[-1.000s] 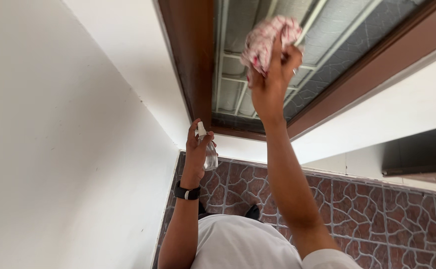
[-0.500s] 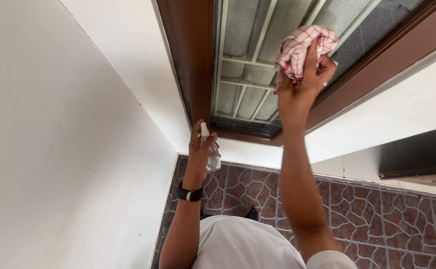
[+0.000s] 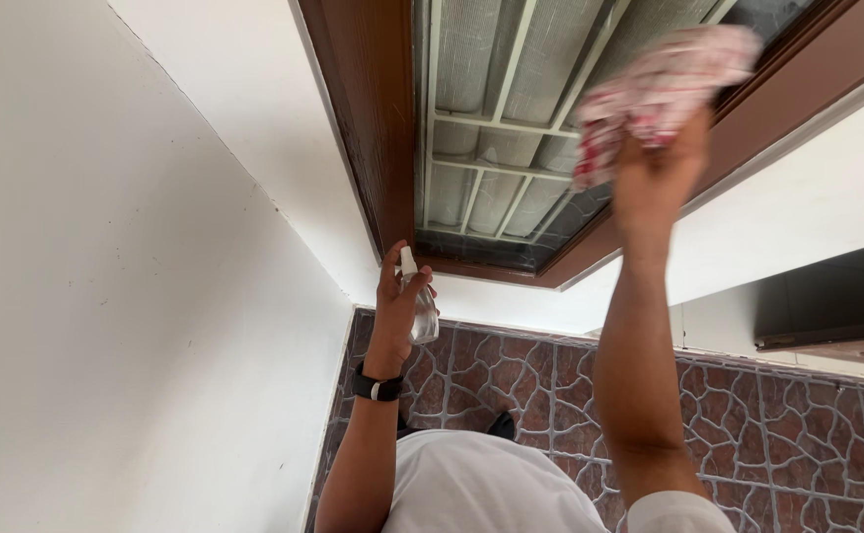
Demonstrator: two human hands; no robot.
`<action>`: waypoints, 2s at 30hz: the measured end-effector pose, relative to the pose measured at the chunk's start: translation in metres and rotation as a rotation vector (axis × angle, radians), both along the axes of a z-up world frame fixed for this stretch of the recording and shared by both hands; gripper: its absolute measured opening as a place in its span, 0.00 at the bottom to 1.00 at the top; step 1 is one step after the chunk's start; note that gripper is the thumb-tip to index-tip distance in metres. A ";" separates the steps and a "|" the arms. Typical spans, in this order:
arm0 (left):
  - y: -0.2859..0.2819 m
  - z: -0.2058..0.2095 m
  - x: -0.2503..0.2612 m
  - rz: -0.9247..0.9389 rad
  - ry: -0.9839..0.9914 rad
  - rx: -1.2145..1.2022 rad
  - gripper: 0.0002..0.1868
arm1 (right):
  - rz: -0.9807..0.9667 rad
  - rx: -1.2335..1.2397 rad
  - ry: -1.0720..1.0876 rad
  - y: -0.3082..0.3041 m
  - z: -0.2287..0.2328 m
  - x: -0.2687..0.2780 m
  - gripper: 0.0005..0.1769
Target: The person cleans a window frame and glass pane using a spray bottle and a cloth. They repeatedly spray the surface and wipe it down with a red and white checkered cloth, focusing on the upper sections of the window.
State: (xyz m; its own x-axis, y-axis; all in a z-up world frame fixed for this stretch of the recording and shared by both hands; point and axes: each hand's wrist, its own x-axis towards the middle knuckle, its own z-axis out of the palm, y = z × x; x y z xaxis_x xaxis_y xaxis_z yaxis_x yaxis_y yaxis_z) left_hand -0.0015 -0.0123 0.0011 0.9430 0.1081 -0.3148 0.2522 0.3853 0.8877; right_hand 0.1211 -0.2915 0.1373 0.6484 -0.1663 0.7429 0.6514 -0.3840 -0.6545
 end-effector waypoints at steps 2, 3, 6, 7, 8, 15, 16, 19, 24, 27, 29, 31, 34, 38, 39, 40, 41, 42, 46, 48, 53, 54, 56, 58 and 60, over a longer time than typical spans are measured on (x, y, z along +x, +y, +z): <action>-0.001 -0.001 0.000 -0.009 0.022 0.014 0.37 | 0.014 0.229 0.070 -0.013 0.005 -0.004 0.27; -0.002 -0.002 -0.002 -0.016 0.046 0.024 0.37 | -0.008 0.195 0.017 -0.009 0.003 0.000 0.29; -0.005 -0.003 0.001 -0.031 0.021 0.015 0.37 | -0.057 0.006 -0.098 0.003 0.001 0.010 0.33; -0.006 -0.003 0.001 -0.034 -0.002 0.004 0.37 | -0.053 -0.113 -0.105 0.010 0.000 0.010 0.32; -0.007 -0.003 0.002 -0.035 -0.013 -0.006 0.38 | -0.048 -0.232 -0.111 0.013 0.004 0.008 0.31; -0.010 -0.001 0.005 -0.049 0.019 -0.001 0.38 | -0.116 0.180 -0.001 -0.003 0.051 0.013 0.25; -0.010 -0.001 0.005 -0.049 0.018 -0.008 0.39 | -0.095 0.171 -0.052 0.005 0.048 0.016 0.25; -0.011 -0.002 0.006 -0.056 -0.035 -0.045 0.38 | -0.058 -0.034 -0.124 0.017 0.043 0.018 0.30; -0.010 0.003 0.009 -0.052 -0.012 0.016 0.38 | -0.187 -0.086 -0.207 0.004 0.069 0.020 0.28; -0.008 0.000 0.007 -0.045 0.005 -0.003 0.39 | -0.151 0.119 -0.118 0.012 0.080 0.022 0.27; -0.010 -0.003 0.008 -0.046 0.006 -0.026 0.39 | -0.105 -0.137 -0.253 0.019 0.078 0.019 0.29; -0.011 -0.007 0.009 -0.050 -0.002 -0.036 0.38 | -0.050 -0.202 -0.275 0.018 0.081 0.016 0.29; -0.009 -0.010 0.008 -0.051 -0.002 -0.018 0.38 | -0.069 0.005 -0.231 0.004 0.098 0.018 0.22; -0.010 -0.012 0.009 -0.048 -0.001 -0.019 0.39 | -0.109 -0.095 -0.260 0.015 0.103 0.021 0.20; -0.012 -0.011 0.010 -0.053 0.000 -0.012 0.38 | -0.107 -0.150 -0.238 0.018 0.102 0.020 0.20; -0.013 -0.010 0.011 -0.060 -0.001 -0.002 0.38 | -0.091 -0.181 -0.166 0.022 0.097 0.018 0.16; -0.015 -0.009 0.012 -0.072 0.009 0.003 0.38 | -0.069 -0.212 -0.097 0.023 0.092 0.017 0.13; -0.018 -0.008 0.012 -0.084 0.018 0.010 0.38 | -0.078 -0.174 -0.120 0.014 0.091 0.020 0.11; -0.018 -0.007 0.011 -0.079 -0.012 -0.045 0.38 | -0.077 -0.018 -0.224 -0.038 0.102 0.037 0.03; -0.015 -0.009 0.010 -0.066 0.001 -0.039 0.39 | -0.071 0.021 -0.232 -0.034 0.105 0.037 0.04; -0.026 -0.012 0.018 -0.109 0.005 -0.007 0.38 | -0.143 -0.489 -0.295 0.025 0.110 0.031 0.06; -0.030 -0.013 0.018 -0.125 -0.008 -0.025 0.38 | -0.165 -0.460 -0.312 0.021 0.110 0.029 0.06; -0.034 -0.017 0.016 -0.147 -0.035 -0.035 0.38 | -0.200 -0.398 -0.360 -0.001 0.115 0.032 0.07; -0.034 -0.020 0.011 -0.156 -0.060 -0.016 0.37 | -0.205 -0.262 -0.304 -0.019 0.114 0.039 0.08; -0.028 -0.023 0.010 -0.136 -0.047 -0.007 0.37 | -0.190 -0.083 -0.160 -0.037 0.114 0.044 0.10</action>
